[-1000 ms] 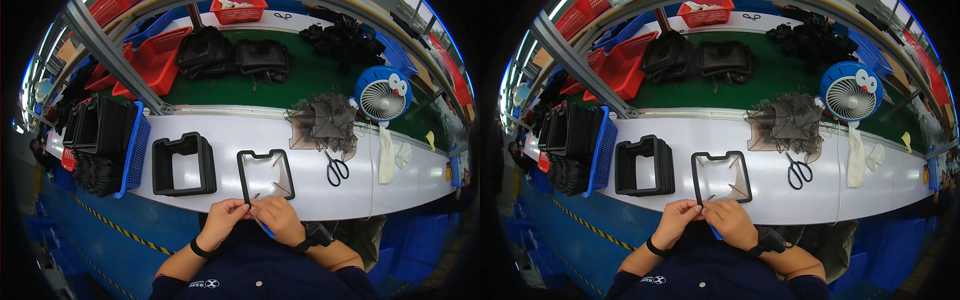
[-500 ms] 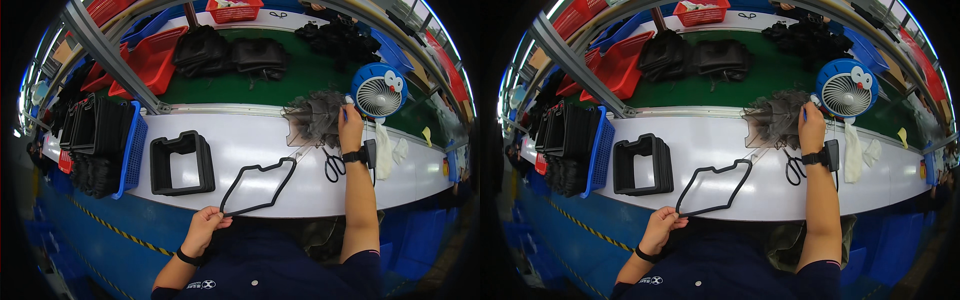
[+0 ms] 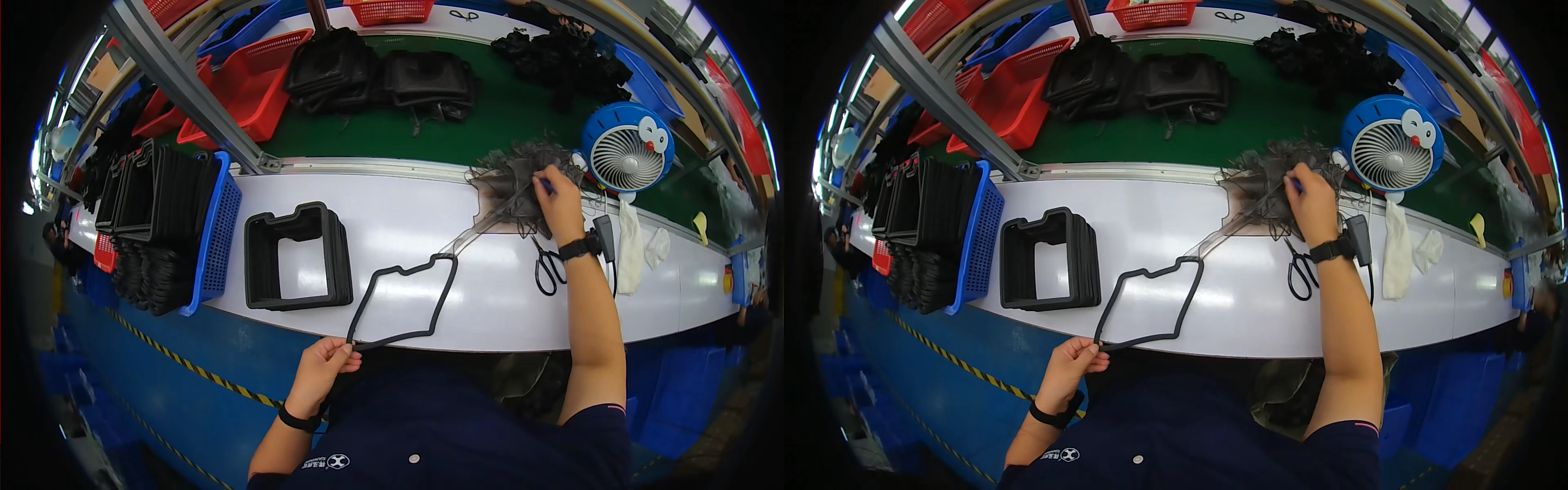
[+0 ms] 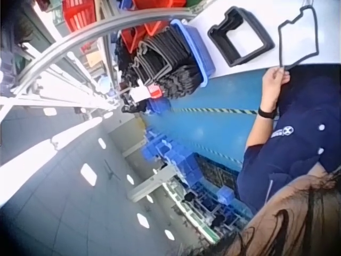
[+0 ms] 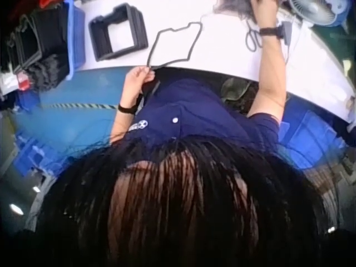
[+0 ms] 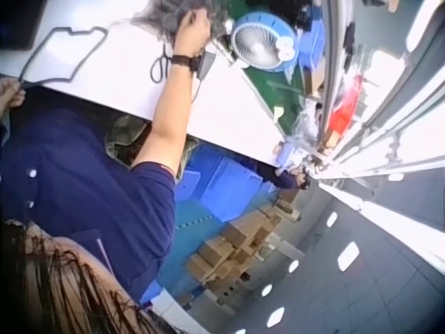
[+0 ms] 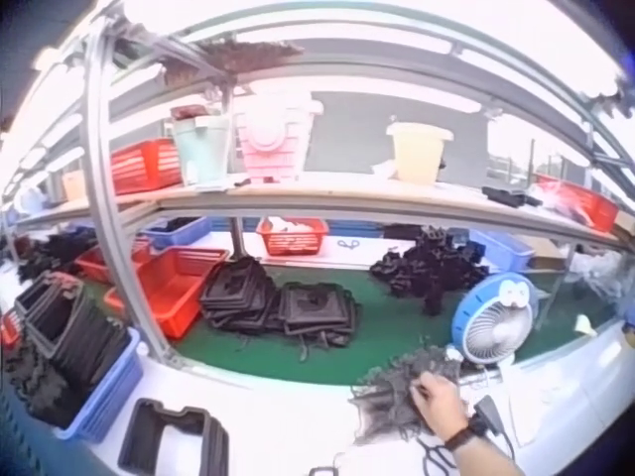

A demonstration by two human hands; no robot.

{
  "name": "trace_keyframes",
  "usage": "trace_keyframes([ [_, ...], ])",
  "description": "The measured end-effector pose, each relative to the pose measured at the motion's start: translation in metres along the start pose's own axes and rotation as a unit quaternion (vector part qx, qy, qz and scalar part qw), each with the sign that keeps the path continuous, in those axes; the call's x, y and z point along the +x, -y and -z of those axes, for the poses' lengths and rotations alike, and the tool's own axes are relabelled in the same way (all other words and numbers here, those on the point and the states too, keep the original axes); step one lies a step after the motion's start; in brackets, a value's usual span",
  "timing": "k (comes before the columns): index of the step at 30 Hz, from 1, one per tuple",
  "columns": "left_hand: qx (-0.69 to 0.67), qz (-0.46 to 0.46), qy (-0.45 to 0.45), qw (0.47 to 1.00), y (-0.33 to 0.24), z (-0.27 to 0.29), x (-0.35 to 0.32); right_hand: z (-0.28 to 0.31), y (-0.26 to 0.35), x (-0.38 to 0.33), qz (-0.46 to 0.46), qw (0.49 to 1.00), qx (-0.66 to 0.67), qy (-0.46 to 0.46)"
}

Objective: The worker is inspecting and cleaning black plastic frame components using a pen-like tool and organizing notes.

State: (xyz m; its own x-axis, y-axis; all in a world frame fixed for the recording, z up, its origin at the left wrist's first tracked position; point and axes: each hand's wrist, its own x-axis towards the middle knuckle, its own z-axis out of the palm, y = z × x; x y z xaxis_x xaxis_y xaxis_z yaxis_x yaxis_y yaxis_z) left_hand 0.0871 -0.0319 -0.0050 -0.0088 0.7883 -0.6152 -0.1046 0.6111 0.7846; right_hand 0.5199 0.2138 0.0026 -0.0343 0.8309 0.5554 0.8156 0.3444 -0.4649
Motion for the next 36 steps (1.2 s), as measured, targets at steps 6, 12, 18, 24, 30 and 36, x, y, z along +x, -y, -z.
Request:
trace_keyframes([
  [6,0.329,-0.322,-0.103,0.882,-0.016,-0.026,-0.010,0.027,0.097,-0.039,0.160,0.983,-0.057,0.062],
  [12,0.431,-0.457,0.260,0.733,-0.028,-0.085,0.006,-0.008,0.121,-0.055,0.175,0.969,0.090,0.151],
  [18,0.557,-0.429,0.236,0.671,-0.007,-0.102,0.023,-0.022,0.106,-0.054,0.153,0.947,0.038,0.278],
  [24,0.534,-0.424,0.254,0.686,-0.008,-0.105,0.028,0.025,0.021,0.018,0.027,0.986,-0.138,0.087],
  [30,0.401,-0.475,0.212,0.754,-0.007,-0.093,0.025,0.072,0.056,0.009,-0.017,0.960,-0.248,0.129],
  [36,0.326,-0.446,-0.077,0.830,-0.019,-0.056,0.002,0.046,0.131,-0.049,0.093,0.987,-0.127,0.035],
])
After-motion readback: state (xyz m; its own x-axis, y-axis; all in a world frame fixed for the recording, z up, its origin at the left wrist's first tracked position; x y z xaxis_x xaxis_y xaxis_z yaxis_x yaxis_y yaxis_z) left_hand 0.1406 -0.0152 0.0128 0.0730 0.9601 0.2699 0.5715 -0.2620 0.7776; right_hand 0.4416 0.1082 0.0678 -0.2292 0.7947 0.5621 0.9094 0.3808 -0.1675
